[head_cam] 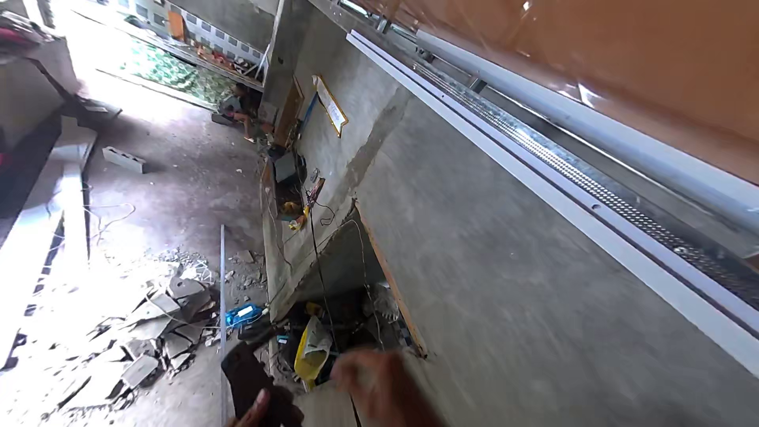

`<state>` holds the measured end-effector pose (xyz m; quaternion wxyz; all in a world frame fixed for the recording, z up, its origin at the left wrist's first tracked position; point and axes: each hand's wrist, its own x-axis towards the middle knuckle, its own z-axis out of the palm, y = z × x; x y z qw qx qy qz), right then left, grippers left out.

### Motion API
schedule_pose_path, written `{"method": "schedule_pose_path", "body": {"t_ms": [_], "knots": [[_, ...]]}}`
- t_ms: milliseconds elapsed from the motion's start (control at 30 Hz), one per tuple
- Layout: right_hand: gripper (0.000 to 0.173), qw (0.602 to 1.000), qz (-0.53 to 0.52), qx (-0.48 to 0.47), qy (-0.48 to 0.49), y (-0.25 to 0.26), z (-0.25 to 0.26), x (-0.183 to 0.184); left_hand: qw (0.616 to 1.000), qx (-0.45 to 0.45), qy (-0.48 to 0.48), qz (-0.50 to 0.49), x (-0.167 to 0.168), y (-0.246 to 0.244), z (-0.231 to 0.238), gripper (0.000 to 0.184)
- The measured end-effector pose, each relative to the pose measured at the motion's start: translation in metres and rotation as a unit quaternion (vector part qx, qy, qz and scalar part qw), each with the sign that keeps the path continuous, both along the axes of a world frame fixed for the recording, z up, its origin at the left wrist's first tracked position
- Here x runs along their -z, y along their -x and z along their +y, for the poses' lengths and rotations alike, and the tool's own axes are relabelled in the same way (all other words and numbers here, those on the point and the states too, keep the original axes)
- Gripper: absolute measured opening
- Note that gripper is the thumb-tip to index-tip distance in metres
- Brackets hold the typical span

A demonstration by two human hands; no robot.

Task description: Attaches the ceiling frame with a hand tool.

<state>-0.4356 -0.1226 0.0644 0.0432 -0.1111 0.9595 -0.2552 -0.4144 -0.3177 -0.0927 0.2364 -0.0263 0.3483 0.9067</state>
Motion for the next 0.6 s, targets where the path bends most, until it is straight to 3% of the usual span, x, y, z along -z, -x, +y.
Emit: {"method": "schedule_pose_path", "body": {"t_ms": [67,133,200,267,367,600], "knots": [[0.026,0.956,0.245,0.017,-0.161,0.053,0.000,-0.076,0.999,-0.015,0.023,0.044,0.017,0.022,-0.004,0.043],[0.031,0.875,0.379,0.036,-0.297,0.110,0.003,-0.144,0.995,-0.043,0.072,0.055,0.004,0.042,0.000,0.039],[0.037,0.813,0.420,0.064,-0.399,0.166,0.009,-0.200,0.989,-0.074,0.095,0.089,-0.015,0.063,0.012,0.038],[0.046,0.795,0.397,0.098,-0.448,0.206,0.011,-0.238,0.981,-0.111,0.107,0.121,-0.031,0.086,0.027,0.046],[0.041,0.792,0.335,0.167,-0.482,0.234,0.009,-0.261,0.968,-0.138,0.122,0.168,-0.073,0.124,0.038,0.046],[0.023,0.775,0.342,0.197,-0.494,0.239,0.003,-0.260,0.933,-0.164,0.198,0.253,-0.187,0.204,0.052,0.028]]}}
